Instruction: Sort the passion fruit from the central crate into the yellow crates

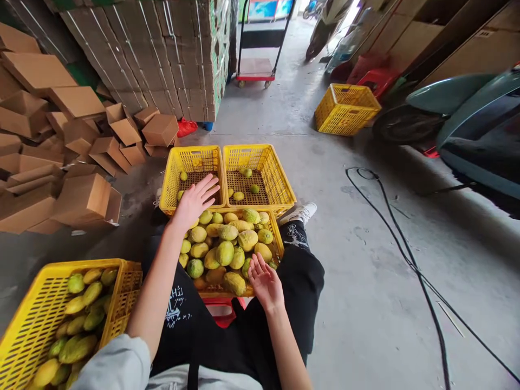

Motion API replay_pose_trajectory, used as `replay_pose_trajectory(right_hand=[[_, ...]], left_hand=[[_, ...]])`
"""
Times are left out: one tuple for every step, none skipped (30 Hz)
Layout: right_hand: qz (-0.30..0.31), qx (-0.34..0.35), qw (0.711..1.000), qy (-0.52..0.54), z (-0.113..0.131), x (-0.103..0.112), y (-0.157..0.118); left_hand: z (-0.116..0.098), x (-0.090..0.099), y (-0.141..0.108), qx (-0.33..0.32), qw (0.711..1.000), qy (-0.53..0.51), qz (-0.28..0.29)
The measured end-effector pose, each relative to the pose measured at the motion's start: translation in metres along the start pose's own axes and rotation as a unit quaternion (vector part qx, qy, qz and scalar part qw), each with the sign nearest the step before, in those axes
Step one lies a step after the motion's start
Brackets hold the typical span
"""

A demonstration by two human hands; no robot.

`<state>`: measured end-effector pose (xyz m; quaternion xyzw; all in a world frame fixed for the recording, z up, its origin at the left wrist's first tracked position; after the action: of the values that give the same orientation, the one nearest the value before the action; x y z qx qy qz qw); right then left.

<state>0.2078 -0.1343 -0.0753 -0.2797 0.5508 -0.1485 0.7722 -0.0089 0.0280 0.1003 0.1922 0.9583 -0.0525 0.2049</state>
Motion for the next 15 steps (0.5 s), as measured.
replay_pose_trajectory(right_hand=[[-0.002, 0.001, 1.000, 0.003, 0.000, 0.000, 0.002], [-0.005, 0.001, 1.000, 0.006, 0.000, -0.001, 0.004], [-0.010, 0.001, 1.000, 0.010, 0.001, -0.002, 0.007], [-0.015, 0.002, 1.000, 0.014, 0.001, -0.004, 0.009], [-0.021, 0.002, 1.000, 0.019, 0.001, -0.005, 0.012], [-0.026, 0.002, 0.999, 0.022, 0.000, -0.005, 0.014], [-0.030, 0.001, 0.999, 0.023, -0.001, -0.005, 0.016], [-0.031, -0.001, 0.999, 0.021, -0.003, -0.003, 0.018], [-0.031, -0.001, 0.999, 0.016, -0.006, -0.001, 0.020], [-0.031, -0.003, 1.000, 0.007, -0.009, 0.002, 0.021], [-0.031, -0.005, 0.999, -0.004, -0.012, 0.006, 0.023], [-0.036, -0.009, 0.999, -0.018, -0.015, 0.011, 0.024], [-0.044, -0.015, 0.998, -0.032, -0.017, 0.017, 0.026], [-0.055, -0.021, 0.997, -0.046, -0.019, 0.022, 0.028], [-0.064, -0.024, 0.996, -0.057, -0.021, 0.026, 0.029]], left_hand=[[-0.002, 0.004, 0.000, 0.006, 1.000, 0.026, -0.003], [-0.004, 0.007, 0.000, 0.010, 0.999, 0.051, -0.002], [-0.007, 0.008, 0.002, 0.010, 0.997, 0.076, 0.003], [-0.010, 0.008, 0.005, 0.008, 0.995, 0.101, 0.011], [-0.011, 0.007, 0.007, 0.006, 0.992, 0.127, 0.020], [-0.011, 0.004, 0.010, 0.005, 0.988, 0.151, 0.028], [-0.007, 0.002, 0.012, 0.006, 0.984, 0.175, 0.035], [0.001, -0.001, 0.013, 0.011, 0.979, 0.198, 0.040], [0.013, -0.004, 0.013, 0.021, 0.974, 0.223, 0.043], [0.029, -0.006, 0.011, 0.029, 0.966, 0.254, 0.039], [0.050, -0.008, 0.006, 0.039, 0.954, 0.293, 0.041], [0.074, -0.010, -0.001, 0.050, 0.938, 0.340, 0.045], [0.099, -0.011, -0.010, 0.064, 0.915, 0.395, 0.045], [0.124, -0.012, -0.021, 0.076, 0.891, 0.446, 0.046], [0.147, -0.013, -0.033, 0.071, 0.869, 0.488, 0.048]])
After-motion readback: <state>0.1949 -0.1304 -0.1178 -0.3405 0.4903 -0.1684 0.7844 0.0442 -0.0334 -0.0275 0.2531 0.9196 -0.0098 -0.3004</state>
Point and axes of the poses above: each hand's wrist, its own y-axis towards the middle knuckle, its own x-axis out of the back of the hand, z = x × y, the point moved 2 cm from there along y, towards the middle knuckle, and after that the axes turned 2 degrees about x, right-handed, at the moved point
